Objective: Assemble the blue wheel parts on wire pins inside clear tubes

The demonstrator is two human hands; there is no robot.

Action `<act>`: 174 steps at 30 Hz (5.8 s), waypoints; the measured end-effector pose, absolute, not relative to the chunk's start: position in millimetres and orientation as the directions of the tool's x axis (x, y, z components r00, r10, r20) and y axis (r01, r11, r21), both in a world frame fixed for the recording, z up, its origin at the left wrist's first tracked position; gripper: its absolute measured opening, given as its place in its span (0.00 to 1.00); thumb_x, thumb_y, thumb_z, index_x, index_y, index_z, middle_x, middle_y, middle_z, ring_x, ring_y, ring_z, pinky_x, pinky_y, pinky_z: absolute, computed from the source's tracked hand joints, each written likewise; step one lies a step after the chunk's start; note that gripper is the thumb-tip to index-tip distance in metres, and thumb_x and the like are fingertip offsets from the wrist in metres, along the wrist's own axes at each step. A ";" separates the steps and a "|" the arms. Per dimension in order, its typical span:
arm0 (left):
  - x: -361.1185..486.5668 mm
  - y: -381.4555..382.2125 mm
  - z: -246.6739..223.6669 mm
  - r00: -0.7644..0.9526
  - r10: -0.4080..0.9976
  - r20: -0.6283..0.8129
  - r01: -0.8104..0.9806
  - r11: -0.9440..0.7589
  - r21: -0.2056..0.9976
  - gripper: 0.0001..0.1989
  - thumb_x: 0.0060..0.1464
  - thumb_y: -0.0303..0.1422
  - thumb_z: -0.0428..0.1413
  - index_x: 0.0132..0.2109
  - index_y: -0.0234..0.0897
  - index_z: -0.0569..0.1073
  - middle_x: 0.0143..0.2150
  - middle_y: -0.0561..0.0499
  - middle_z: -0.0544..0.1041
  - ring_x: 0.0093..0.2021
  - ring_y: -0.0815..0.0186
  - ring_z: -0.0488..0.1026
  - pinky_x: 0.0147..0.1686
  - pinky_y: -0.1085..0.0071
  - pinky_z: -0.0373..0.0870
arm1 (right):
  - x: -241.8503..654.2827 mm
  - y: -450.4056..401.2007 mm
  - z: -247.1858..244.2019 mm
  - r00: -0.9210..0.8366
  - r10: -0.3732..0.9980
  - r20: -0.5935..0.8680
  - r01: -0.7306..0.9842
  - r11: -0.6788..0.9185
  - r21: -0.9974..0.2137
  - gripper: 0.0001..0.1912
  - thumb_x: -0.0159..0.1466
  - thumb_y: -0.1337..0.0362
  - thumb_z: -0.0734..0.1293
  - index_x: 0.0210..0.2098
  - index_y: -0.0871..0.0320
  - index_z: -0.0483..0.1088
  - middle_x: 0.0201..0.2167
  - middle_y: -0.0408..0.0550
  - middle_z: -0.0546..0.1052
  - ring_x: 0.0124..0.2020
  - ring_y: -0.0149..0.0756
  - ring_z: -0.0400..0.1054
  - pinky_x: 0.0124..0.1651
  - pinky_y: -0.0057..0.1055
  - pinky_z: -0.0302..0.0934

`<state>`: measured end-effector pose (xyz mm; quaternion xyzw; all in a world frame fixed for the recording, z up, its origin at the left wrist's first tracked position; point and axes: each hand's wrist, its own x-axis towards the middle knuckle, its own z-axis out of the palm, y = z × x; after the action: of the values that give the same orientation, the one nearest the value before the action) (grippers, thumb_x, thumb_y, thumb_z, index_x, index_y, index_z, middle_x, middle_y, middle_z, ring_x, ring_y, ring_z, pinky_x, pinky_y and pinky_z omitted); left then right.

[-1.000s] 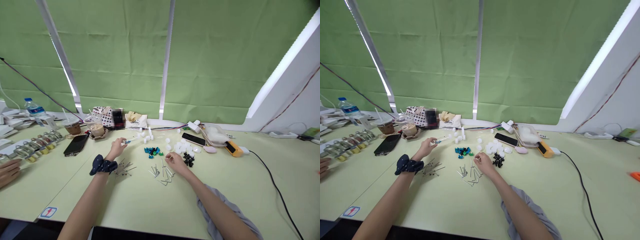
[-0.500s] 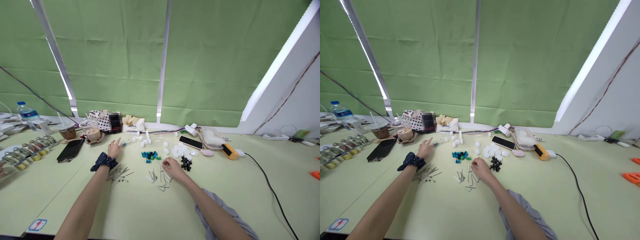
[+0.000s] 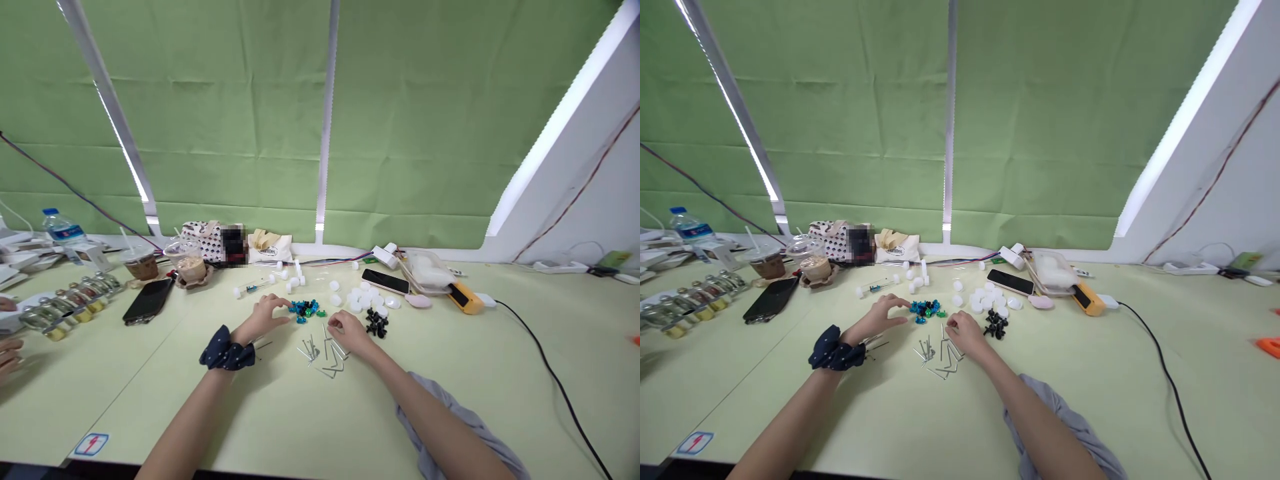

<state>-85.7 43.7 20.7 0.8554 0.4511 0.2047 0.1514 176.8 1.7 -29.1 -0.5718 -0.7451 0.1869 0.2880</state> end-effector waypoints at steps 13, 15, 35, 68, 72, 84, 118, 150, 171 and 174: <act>-114.8 78.7 3.2 0.295 0.914 0.278 0.801 -0.395 0.450 0.13 0.52 0.40 0.49 0.36 0.35 0.71 0.32 0.48 0.70 0.35 0.61 0.66 0.38 0.65 0.63 | 180.1 4.8 -33.8 -0.185 0.955 0.234 0.743 0.291 -0.602 0.06 0.57 0.64 0.63 0.32 0.58 0.70 0.32 0.47 0.71 0.33 0.32 0.65 0.37 0.28 0.59; -109.4 73.3 7.0 0.369 0.897 0.244 0.752 -0.443 0.489 0.13 0.51 0.41 0.50 0.38 0.36 0.72 0.33 0.48 0.70 0.35 0.62 0.67 0.37 0.66 0.63 | 180.0 5.1 -34.2 -0.181 0.955 0.236 0.744 0.290 -0.602 0.06 0.57 0.64 0.62 0.31 0.58 0.70 0.32 0.47 0.71 0.33 0.32 0.65 0.37 0.28 0.59; -109.2 56.0 25.8 0.580 0.806 0.122 0.670 -0.557 0.491 0.13 0.46 0.38 0.55 0.40 0.39 0.72 0.38 0.48 0.70 0.39 0.61 0.67 0.42 0.66 0.62 | 188.2 -2.2 -22.1 -0.298 0.939 0.173 0.641 0.331 -0.692 0.07 0.55 0.62 0.65 0.32 0.57 0.70 0.34 0.46 0.71 0.35 0.33 0.65 0.37 0.28 0.59; -148.2 61.2 6.3 0.492 0.869 -0.050 0.740 -0.387 0.550 0.15 0.41 0.41 0.55 0.34 0.37 0.74 0.34 0.49 0.74 0.35 0.62 0.69 0.37 0.70 0.65 | 166.3 -2.8 -23.8 -0.129 0.967 0.220 0.828 0.227 -0.513 0.08 0.62 0.67 0.59 0.30 0.57 0.69 0.36 0.49 0.70 0.38 0.36 0.63 0.40 0.32 0.54; -149.4 63.0 4.6 0.472 0.880 -0.056 0.708 -0.340 0.619 0.15 0.39 0.43 0.56 0.32 0.37 0.74 0.32 0.50 0.74 0.35 0.61 0.69 0.36 0.69 0.65 | 200.5 6.6 -10.8 0.042 0.942 0.333 0.925 0.090 -0.370 0.07 0.61 0.67 0.60 0.35 0.56 0.70 0.37 0.51 0.71 0.42 0.41 0.62 0.43 0.36 0.51; -149.4 60.5 -1.5 0.376 0.926 -0.032 0.695 -0.259 0.671 0.21 0.37 0.51 0.55 0.28 0.36 0.73 0.27 0.50 0.74 0.30 0.63 0.69 0.30 0.71 0.63 | 209.3 15.2 -16.5 -0.033 0.923 0.384 0.961 0.135 -0.243 0.14 0.61 0.65 0.62 0.46 0.52 0.68 0.45 0.54 0.68 0.47 0.45 0.56 0.45 0.41 0.49; -42.6 31.1 5.8 0.737 0.646 0.200 0.514 -0.727 0.455 0.07 0.50 0.35 0.56 0.34 0.39 0.76 0.35 0.48 0.70 0.40 0.60 0.66 0.41 0.67 0.61 | 176.0 10.5 -27.9 -0.348 0.884 0.312 0.787 0.456 -0.415 0.06 0.59 0.74 0.61 0.31 0.58 0.66 0.36 0.47 0.70 0.42 0.37 0.61 0.42 0.33 0.49; -154.7 53.3 34.1 0.457 0.865 -0.205 0.803 -0.303 0.512 0.11 0.37 0.35 0.56 0.30 0.35 0.76 0.26 0.51 0.76 0.29 0.64 0.71 0.30 0.74 0.63 | 181.3 9.1 -33.0 -0.277 0.912 0.303 0.711 0.406 -0.574 0.04 0.55 0.72 0.64 0.29 0.57 0.65 0.29 0.42 0.65 0.29 0.29 0.60 0.34 0.26 0.54; -130.6 52.2 18.9 0.370 0.912 -0.180 0.900 -0.303 0.312 0.08 0.39 0.34 0.52 0.26 0.35 0.73 0.29 0.48 0.75 0.28 0.63 0.70 0.26 0.73 0.61 | 182.8 8.7 -37.8 -0.243 0.925 0.293 0.708 0.376 -0.598 0.05 0.55 0.69 0.64 0.33 0.58 0.68 0.32 0.45 0.68 0.32 0.32 0.63 0.38 0.30 0.58; -135.6 53.2 20.9 0.345 0.935 -0.079 0.894 -0.301 0.331 0.09 0.39 0.35 0.53 0.30 0.36 0.72 0.31 0.49 0.75 0.30 0.64 0.70 0.28 0.73 0.62 | 183.4 8.7 -38.3 -0.250 0.919 0.304 0.701 0.389 -0.597 0.05 0.55 0.69 0.64 0.33 0.58 0.68 0.31 0.45 0.68 0.32 0.31 0.62 0.38 0.30 0.58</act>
<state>-135.6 53.2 20.9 0.8041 0.5689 0.0641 0.1602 183.4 8.7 -38.3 -0.5251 -0.7715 0.1728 0.3149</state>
